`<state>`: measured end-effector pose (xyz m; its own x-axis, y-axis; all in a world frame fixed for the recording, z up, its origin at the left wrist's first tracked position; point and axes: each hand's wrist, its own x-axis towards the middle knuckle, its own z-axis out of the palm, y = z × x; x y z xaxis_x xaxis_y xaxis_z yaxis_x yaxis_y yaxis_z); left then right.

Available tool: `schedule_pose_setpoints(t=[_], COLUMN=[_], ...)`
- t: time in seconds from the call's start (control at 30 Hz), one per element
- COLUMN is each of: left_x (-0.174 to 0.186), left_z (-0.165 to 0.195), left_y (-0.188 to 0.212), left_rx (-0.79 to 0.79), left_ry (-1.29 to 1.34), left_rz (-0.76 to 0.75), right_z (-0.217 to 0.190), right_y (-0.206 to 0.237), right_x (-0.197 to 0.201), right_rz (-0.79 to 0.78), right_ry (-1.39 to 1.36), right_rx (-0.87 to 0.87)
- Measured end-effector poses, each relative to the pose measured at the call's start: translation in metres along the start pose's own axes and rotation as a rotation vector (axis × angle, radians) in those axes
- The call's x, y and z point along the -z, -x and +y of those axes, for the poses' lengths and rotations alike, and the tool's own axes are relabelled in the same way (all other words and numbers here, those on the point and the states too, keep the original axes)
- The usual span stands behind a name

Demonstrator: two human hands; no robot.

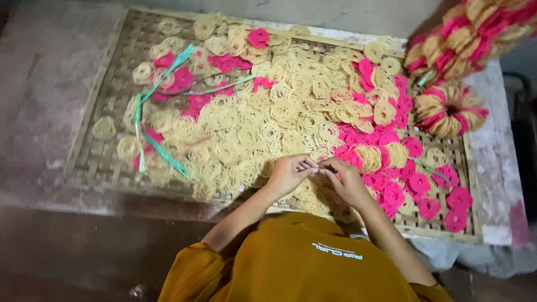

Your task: The person threads small circular woven items onto a thin green plastic strip, alternating between beige and pink pieces. They gather the threaded items into a compact bundle and place it on a wooden slatted tray with other similar bundles.

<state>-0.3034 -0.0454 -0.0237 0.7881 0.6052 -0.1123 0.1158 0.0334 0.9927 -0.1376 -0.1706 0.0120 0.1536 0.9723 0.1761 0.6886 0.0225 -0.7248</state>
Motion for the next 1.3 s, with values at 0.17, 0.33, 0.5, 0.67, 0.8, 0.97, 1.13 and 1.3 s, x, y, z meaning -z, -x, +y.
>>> schedule_pose_setpoints(t=[0.17, 0.33, 0.5, 0.67, 0.8, 0.97, 1.13, 1.3], left_x=[0.015, 0.029, 0.035, 0.025, 0.001, -0.034, -0.066, -0.072], left_z=[-0.008, 0.005, 0.018, 0.031, 0.034, 0.012, -0.008, -0.006], left_y=[-0.022, -0.042, -0.066, -0.096, -0.095, -0.065, -0.04, -0.028], left_rx=[-0.067, 0.022, 0.003, -0.599, -0.392, -0.128, -0.194, 0.19], left_ry=[0.047, -0.091, -0.153, -0.823, -0.948, -0.192, 0.188, -0.063], left_rz=[-0.159, -0.29, -0.344, 0.477, 0.556, 0.375, 0.38, 0.351], right_z=[-0.018, -0.026, -0.011, 0.022, 0.045, 0.059, 0.063, 0.068], right_y=[-0.003, 0.001, 0.008, 0.01, 0.009, -0.001, -0.001, 0.0], right_x=[-0.008, -0.012, -0.007, 0.004, 0.019, 0.032, 0.02, 0.013], right_rz=[0.089, 0.185, 0.198, 0.237, 0.23, 0.229, 0.244, 0.239], right_ry=[0.015, -0.054, -0.049, -0.099, -0.223, -0.185, -0.158, -0.139], right_rx=[-0.258, -0.249, -0.374, -0.158, -0.132, -0.139, -0.077, -0.136])
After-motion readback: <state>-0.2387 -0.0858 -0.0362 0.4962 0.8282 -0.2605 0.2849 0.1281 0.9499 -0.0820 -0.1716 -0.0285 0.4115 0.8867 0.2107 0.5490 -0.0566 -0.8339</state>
